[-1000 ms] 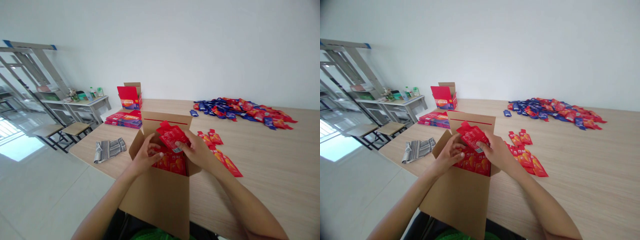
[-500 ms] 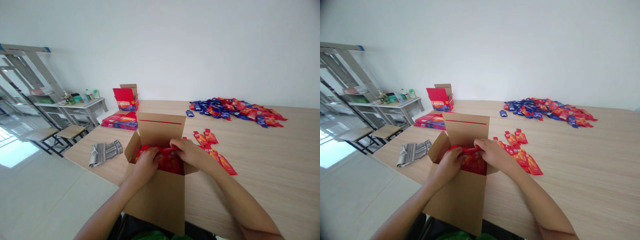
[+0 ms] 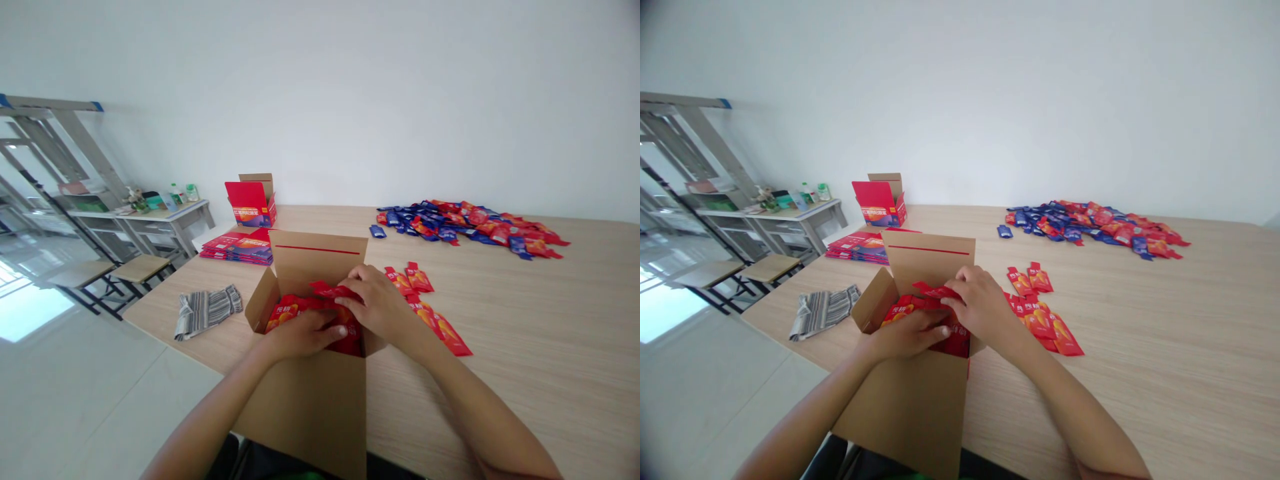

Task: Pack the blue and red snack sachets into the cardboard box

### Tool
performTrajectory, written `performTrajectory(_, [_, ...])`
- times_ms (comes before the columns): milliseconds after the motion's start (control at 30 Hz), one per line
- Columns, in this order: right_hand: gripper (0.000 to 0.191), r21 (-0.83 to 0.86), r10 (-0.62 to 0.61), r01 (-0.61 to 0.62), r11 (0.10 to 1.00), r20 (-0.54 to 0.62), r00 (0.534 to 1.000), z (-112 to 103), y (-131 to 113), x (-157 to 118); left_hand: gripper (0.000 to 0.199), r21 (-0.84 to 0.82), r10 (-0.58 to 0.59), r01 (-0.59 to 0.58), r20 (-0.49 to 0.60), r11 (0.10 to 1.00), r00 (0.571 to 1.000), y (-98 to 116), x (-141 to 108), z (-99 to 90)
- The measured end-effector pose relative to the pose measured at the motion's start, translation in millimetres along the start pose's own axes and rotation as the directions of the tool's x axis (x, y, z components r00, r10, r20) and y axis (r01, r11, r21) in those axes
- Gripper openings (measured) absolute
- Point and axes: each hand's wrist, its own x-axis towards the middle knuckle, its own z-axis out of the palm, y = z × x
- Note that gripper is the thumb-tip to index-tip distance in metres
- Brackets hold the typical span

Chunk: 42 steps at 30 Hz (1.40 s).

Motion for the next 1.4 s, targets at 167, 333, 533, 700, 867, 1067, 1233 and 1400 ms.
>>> performTrajectory(167, [0.031, 0.1, -0.007, -0.008, 0.995, 0.151, 0.988, 0, -3, 2, 0.067, -0.385, -0.163, 0.087, -0.17, 0.919, 0.972, -17, 0, -3.3])
performTrajectory(333, [0.047, 0.092, -0.04, 0.015, 0.996, 0.275, 0.961, 4, -3, 6, 0.019, -0.283, -0.067, -0.055, -0.405, 0.957, 0.912, -16, -3, -7.8])
performTrajectory(533, [0.034, 0.113, 0.014, -0.035, 0.993, 0.183, 0.983, 2, 0, 7, 0.031, 0.046, -0.016, 0.037, -0.383, 0.998, 0.923, -19, -1, -10.7])
performTrajectory(700, [0.035, 0.091, 0.149, -0.151, 0.984, 0.025, 0.989, -18, 16, 6, 0.022, 0.039, -0.114, 0.115, -0.044, 0.993, 0.993, -24, 2, -10.9])
performTrajectory(867, [0.037, -0.005, 0.337, -0.338, 0.941, -0.041, 0.941, -40, 47, 7, 0.01, 0.075, -0.113, 0.111, 0.019, 0.991, 0.993, -20, -5, -14.1])
performTrajectory(1067, [0.039, -0.37, 0.606, -0.497, 0.785, 0.287, 0.742, -29, 112, 8, 0.022, -0.022, -0.114, 0.113, -0.053, 0.993, 0.992, -27, -1, -16.5])
performTrajectory(1233, [0.035, -0.421, 0.667, -0.518, 0.745, 0.433, 0.607, 15, 152, 8, 0.023, 0.066, -0.14, 0.132, 0.145, 0.989, 0.979, -26, -1, -17.1])
performTrajectory(1400, [0.051, -0.374, 0.618, -0.493, 0.786, 0.449, 0.645, 60, 150, 8, 0.041, 0.17, -0.201, 0.16, 0.262, 0.972, 0.944, -18, -3, -16.7])
